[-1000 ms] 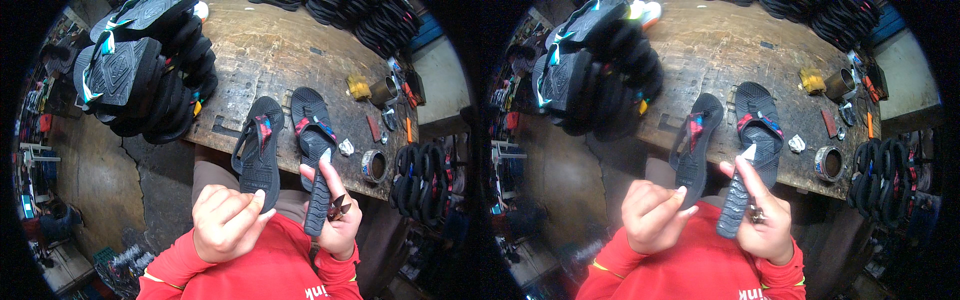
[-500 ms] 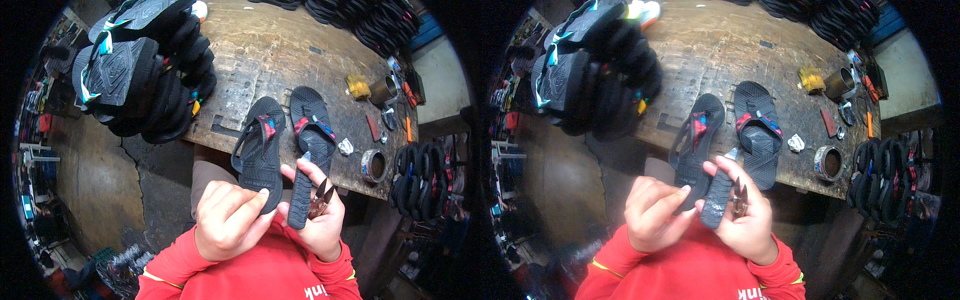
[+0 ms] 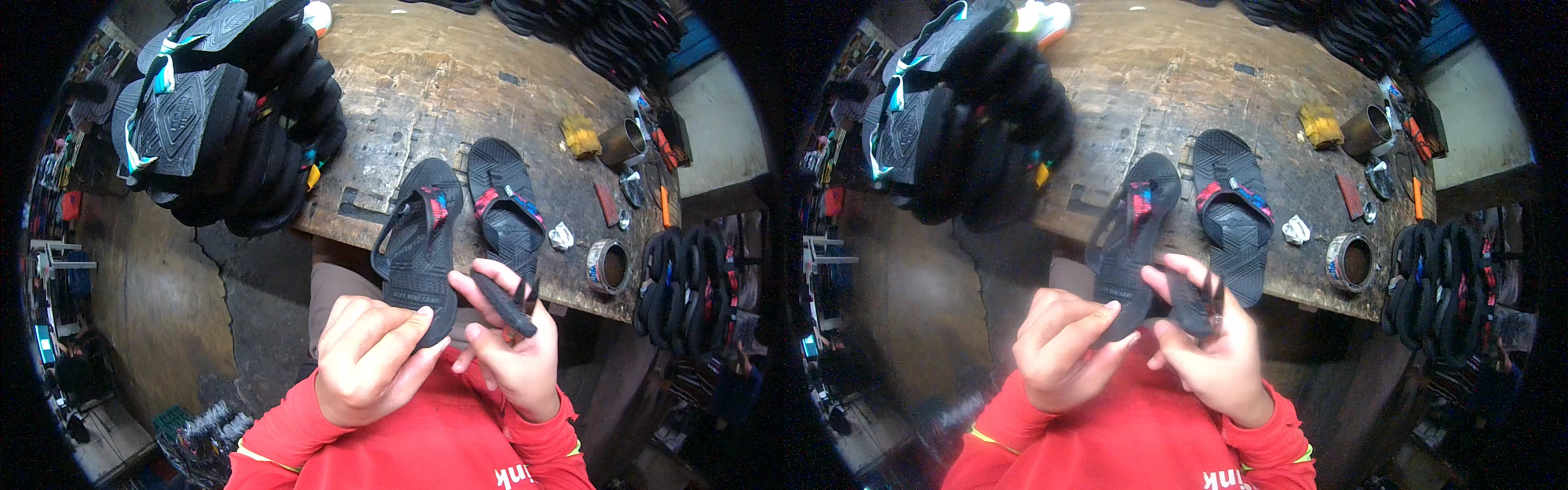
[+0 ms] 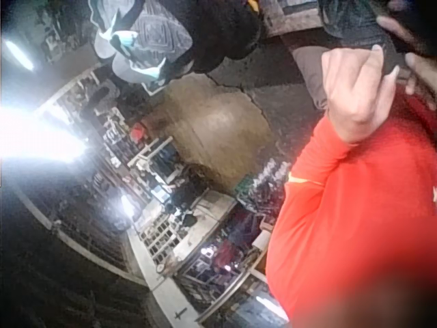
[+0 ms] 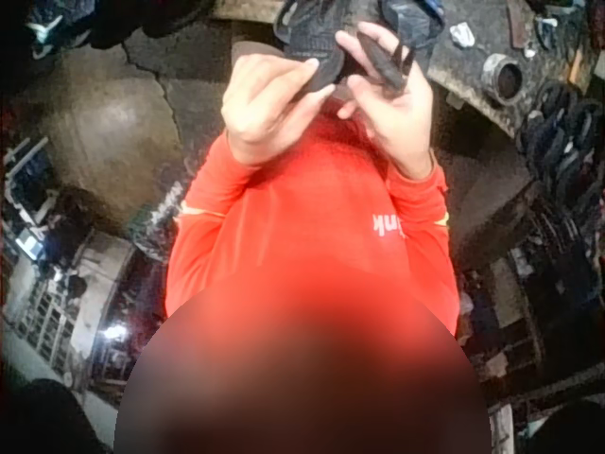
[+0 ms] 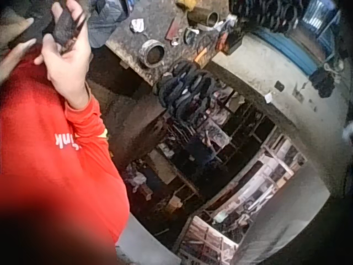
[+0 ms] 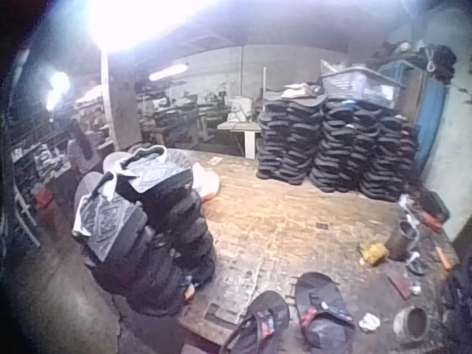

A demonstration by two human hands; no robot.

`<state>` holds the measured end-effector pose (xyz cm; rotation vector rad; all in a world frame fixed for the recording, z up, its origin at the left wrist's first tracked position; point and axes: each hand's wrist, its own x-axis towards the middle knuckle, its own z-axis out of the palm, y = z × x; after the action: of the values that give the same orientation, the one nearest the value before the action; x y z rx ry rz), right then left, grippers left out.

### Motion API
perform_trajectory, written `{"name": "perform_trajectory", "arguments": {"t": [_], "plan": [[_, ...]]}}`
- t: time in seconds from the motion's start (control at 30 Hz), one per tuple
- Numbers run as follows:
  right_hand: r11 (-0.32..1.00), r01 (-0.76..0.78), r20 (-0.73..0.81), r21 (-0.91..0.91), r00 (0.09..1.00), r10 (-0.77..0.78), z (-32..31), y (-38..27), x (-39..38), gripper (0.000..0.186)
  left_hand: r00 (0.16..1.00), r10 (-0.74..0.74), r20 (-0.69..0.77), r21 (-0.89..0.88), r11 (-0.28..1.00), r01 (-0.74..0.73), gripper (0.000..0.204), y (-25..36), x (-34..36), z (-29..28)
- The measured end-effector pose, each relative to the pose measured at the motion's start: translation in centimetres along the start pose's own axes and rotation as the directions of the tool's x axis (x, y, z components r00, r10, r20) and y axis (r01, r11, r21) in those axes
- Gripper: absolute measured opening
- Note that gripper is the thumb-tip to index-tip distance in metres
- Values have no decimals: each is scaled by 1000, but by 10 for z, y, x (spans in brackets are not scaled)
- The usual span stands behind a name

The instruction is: The person repairs flip-flops by removing loose strap pieces, applying adhesive to the soles with a sponge, and pressing the straps back into place. They repeat this process on multiple pairs, handling each flip-flop individually and stacking completed pairs on the table.

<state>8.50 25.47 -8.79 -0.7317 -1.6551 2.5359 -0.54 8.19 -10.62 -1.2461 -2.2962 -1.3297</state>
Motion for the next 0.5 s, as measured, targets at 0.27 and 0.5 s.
{"name": "perform_trajectory", "arguments": {"t": [0.27, 0.5], "plan": [[954, 249, -6, -164, 967, -253, 5, 6, 4, 79, 999, 25, 35, -26, 999, -24, 47, 1, -2, 1], [999, -20, 140, 46, 990, 14, 4, 17, 6, 80, 999, 4, 45, -57, 998, -1, 48, -2, -19, 6]]}}
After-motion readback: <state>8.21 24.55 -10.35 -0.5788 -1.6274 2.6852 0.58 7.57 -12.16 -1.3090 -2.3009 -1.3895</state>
